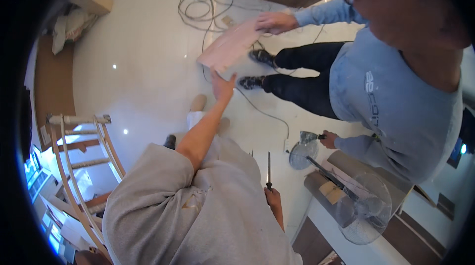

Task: The person smooths the edges of holes and cutouts in wooden panels using a hand file.

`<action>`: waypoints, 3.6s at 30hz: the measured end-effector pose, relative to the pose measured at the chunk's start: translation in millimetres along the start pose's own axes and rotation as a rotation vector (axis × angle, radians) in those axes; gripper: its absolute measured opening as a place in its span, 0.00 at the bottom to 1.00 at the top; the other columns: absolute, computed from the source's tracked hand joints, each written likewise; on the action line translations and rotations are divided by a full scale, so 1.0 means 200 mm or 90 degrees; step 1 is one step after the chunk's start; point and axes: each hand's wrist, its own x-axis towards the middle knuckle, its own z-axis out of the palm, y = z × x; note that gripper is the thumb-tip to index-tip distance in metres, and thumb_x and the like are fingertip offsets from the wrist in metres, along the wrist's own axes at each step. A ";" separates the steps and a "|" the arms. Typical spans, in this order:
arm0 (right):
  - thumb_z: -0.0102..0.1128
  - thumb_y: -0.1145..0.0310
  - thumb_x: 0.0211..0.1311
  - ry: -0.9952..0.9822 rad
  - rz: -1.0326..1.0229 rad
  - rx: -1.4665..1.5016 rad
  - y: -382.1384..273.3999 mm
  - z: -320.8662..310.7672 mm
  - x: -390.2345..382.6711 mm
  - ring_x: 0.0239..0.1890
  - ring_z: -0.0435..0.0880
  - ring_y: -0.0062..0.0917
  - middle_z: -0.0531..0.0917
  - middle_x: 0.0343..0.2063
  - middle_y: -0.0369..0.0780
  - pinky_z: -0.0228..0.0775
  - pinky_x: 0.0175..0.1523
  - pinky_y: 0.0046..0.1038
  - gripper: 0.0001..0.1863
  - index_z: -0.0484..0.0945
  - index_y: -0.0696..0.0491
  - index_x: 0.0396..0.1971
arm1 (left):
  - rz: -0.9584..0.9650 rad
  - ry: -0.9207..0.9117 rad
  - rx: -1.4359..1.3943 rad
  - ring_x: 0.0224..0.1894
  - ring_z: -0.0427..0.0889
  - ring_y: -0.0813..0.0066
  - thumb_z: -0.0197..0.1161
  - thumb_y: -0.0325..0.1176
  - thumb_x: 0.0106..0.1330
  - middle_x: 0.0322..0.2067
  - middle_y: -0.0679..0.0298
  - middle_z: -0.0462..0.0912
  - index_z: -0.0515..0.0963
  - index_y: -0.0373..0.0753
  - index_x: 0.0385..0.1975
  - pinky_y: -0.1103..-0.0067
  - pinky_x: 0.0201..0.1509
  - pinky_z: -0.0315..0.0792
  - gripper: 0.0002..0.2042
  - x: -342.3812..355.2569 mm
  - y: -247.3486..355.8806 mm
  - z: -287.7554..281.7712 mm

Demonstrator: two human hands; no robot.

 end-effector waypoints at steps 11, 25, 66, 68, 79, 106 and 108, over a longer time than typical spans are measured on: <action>0.61 0.56 0.50 0.004 -0.009 0.037 -0.37 0.12 0.27 0.23 0.76 0.26 0.79 0.20 0.42 0.66 0.30 0.30 0.21 0.77 0.63 0.25 | 0.235 0.011 0.007 0.38 0.81 0.59 0.64 0.29 0.53 0.34 0.55 0.82 0.75 0.38 0.43 0.71 0.44 0.73 0.16 1.14 -0.06 -0.62; 0.59 0.61 0.55 -0.018 0.025 0.179 -0.75 0.32 0.26 0.11 0.68 0.17 0.73 0.13 0.35 0.56 0.16 0.22 0.14 0.73 0.56 0.20 | 0.215 -0.014 0.204 0.34 0.80 0.55 0.63 0.33 0.51 0.28 0.53 0.81 0.76 0.37 0.32 0.68 0.40 0.73 0.10 1.28 -0.02 -0.70; 0.55 0.58 0.54 -0.115 -0.371 -0.728 -2.81 0.85 1.53 0.34 0.79 0.29 0.80 0.31 0.42 0.68 0.38 0.34 0.15 0.75 0.54 0.35 | -0.283 0.276 0.186 0.37 0.81 0.59 0.57 0.38 0.54 0.32 0.56 0.82 0.80 0.43 0.33 0.66 0.40 0.74 0.11 1.08 -0.61 -2.48; 0.60 0.59 0.52 -0.150 -0.324 -0.602 -2.91 0.99 1.42 0.25 0.81 0.26 0.82 0.24 0.42 0.70 0.30 0.32 0.14 0.77 0.56 0.30 | -0.260 0.320 0.195 0.34 0.82 0.60 0.58 0.39 0.55 0.29 0.56 0.82 0.80 0.45 0.34 0.67 0.38 0.74 0.10 1.13 -0.73 -2.58; 0.60 0.67 0.53 -0.346 -0.521 -0.346 -4.07 2.01 0.76 0.13 0.75 0.24 0.75 0.14 0.39 0.67 0.18 0.26 0.11 0.71 0.60 0.23 | -0.525 0.351 0.318 0.40 0.80 0.51 0.62 0.38 0.52 0.35 0.52 0.81 0.80 0.42 0.34 0.64 0.44 0.74 0.11 1.11 -0.80 -3.44; 0.46 0.55 0.65 -1.017 -0.013 0.050 -4.80 4.65 -1.16 0.47 0.75 0.34 0.79 0.36 0.46 0.55 0.59 0.48 0.16 0.68 0.48 0.21 | -0.171 0.628 -0.097 0.32 0.81 0.78 0.65 0.42 0.57 0.35 0.59 0.81 0.74 0.27 0.43 0.83 0.36 0.76 0.23 0.52 0.06 -5.83; 0.47 0.55 0.64 -1.042 -0.054 0.120 -4.93 4.77 -1.27 0.37 0.77 0.32 0.79 0.26 0.42 0.61 0.55 0.45 0.17 0.68 0.49 0.19 | -0.163 0.604 -0.091 0.31 0.81 0.79 0.65 0.42 0.57 0.34 0.60 0.81 0.75 0.29 0.44 0.83 0.35 0.76 0.22 0.64 -0.21 -5.95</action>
